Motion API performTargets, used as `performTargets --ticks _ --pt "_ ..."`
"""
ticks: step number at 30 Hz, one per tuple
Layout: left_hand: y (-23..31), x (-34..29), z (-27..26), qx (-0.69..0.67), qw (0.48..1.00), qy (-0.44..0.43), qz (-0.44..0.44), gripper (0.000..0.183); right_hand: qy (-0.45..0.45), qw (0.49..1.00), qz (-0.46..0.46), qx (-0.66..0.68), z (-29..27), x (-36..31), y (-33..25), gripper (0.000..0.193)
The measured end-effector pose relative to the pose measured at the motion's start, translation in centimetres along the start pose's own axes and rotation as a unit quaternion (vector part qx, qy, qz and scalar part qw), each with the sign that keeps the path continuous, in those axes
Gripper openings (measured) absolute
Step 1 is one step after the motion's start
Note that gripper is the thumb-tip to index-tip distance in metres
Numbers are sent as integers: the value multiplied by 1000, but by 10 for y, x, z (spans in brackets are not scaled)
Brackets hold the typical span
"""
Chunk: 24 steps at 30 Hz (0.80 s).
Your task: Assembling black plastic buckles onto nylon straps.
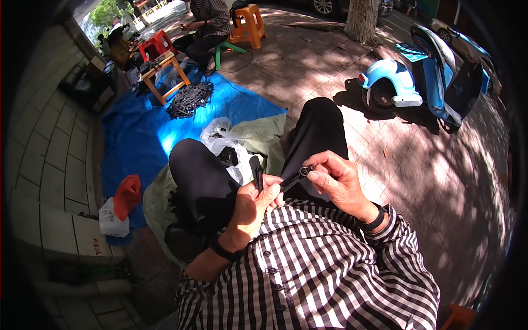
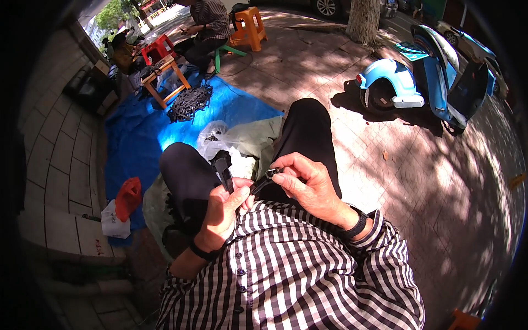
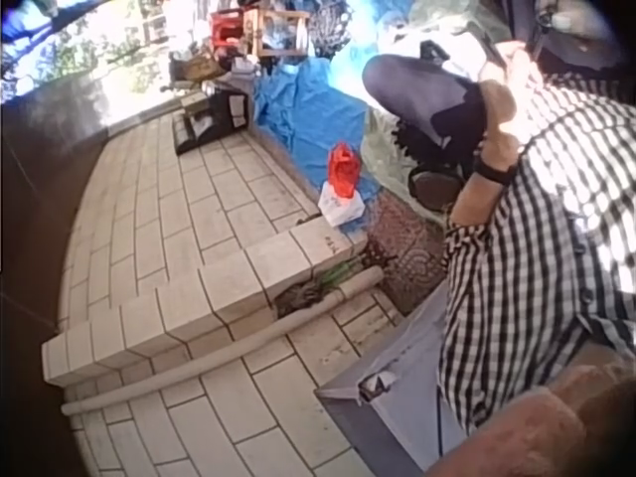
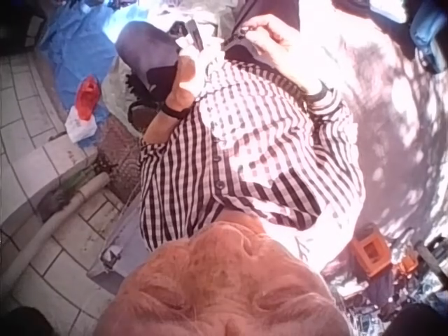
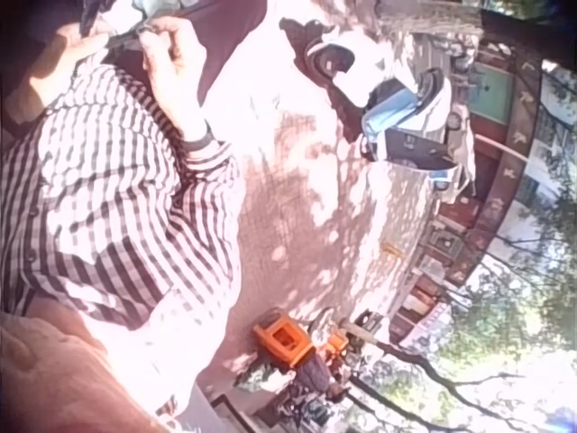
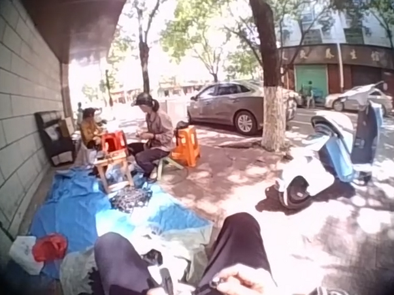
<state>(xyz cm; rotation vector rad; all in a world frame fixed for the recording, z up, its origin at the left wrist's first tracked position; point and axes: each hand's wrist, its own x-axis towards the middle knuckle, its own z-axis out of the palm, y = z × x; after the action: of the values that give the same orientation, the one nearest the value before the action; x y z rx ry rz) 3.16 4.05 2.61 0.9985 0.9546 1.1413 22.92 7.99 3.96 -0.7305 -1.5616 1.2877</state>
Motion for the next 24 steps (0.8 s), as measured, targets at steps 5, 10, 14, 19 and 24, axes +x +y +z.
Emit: performTargets --ticks 5,10,14,19,24 --pt "0 -2 -1 27 999 -5 20 24 -15 1000 -12 -2 4 -1 5 16" --pt "-1 -2 0 24 999 -12 34 24 -13 999 3 33 6 -2 7 16" --pt "-1 -3 1 -12 1000 -10 27 24 -3 997 27 74 7 -1 5 16" --pt "-1 -3 2 -44 999 -22 3 25 3 993 52 107 7 -1 4 17" --pt "-1 -2 2 -73 996 -37 -42 24 -4 992 47 113 9 -3 4 16"
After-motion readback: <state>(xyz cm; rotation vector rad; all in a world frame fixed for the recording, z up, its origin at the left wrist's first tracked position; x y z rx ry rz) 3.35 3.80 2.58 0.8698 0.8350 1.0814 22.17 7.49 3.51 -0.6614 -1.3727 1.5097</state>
